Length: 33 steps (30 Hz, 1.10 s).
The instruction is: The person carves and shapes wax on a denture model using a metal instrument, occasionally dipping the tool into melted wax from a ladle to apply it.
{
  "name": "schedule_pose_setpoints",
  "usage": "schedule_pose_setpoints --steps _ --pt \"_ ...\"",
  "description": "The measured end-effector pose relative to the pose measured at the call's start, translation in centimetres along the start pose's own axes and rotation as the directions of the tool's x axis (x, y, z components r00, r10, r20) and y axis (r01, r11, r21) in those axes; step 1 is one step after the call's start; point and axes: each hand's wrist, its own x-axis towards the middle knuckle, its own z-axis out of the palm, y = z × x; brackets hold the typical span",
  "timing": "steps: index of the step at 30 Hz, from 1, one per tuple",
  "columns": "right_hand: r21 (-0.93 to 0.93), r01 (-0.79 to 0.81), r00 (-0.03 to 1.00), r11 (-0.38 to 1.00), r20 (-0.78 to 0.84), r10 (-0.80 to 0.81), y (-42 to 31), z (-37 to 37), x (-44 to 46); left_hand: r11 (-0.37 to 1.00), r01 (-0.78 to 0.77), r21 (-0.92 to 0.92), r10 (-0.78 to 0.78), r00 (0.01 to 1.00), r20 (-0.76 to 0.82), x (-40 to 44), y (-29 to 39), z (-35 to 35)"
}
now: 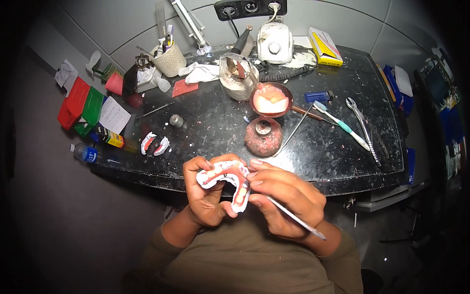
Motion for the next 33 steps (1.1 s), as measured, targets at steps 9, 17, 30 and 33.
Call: schedule_pose_setpoints --steps 9,17,30,33 --pt "-0.145 0.145 0.987 0.979 0.095 -0.132 0.4 0.6 0.2 0.997 -0.003 0.078 -0.003 0.997 0.075 0.2 0.1 -0.1" --pt "-0.038 0.060 0.998 0.997 0.020 -0.059 0.4 -0.1 0.1 0.994 0.069 -0.083 -0.066 0.997 0.031 -0.2 -0.1 -0.1" --pt "0.179 -0.119 0.959 0.977 -0.234 0.160 2.7 -1.6 -1.1 0.845 0.349 -0.406 -0.382 0.924 0.001 1.6 1.7 0.2" --pt "0.179 -0.160 0.952 0.971 -0.232 0.200 3.4 -2.0 -1.1 0.866 0.341 -0.366 -0.374 0.927 -0.021 1.8 1.8 0.2"
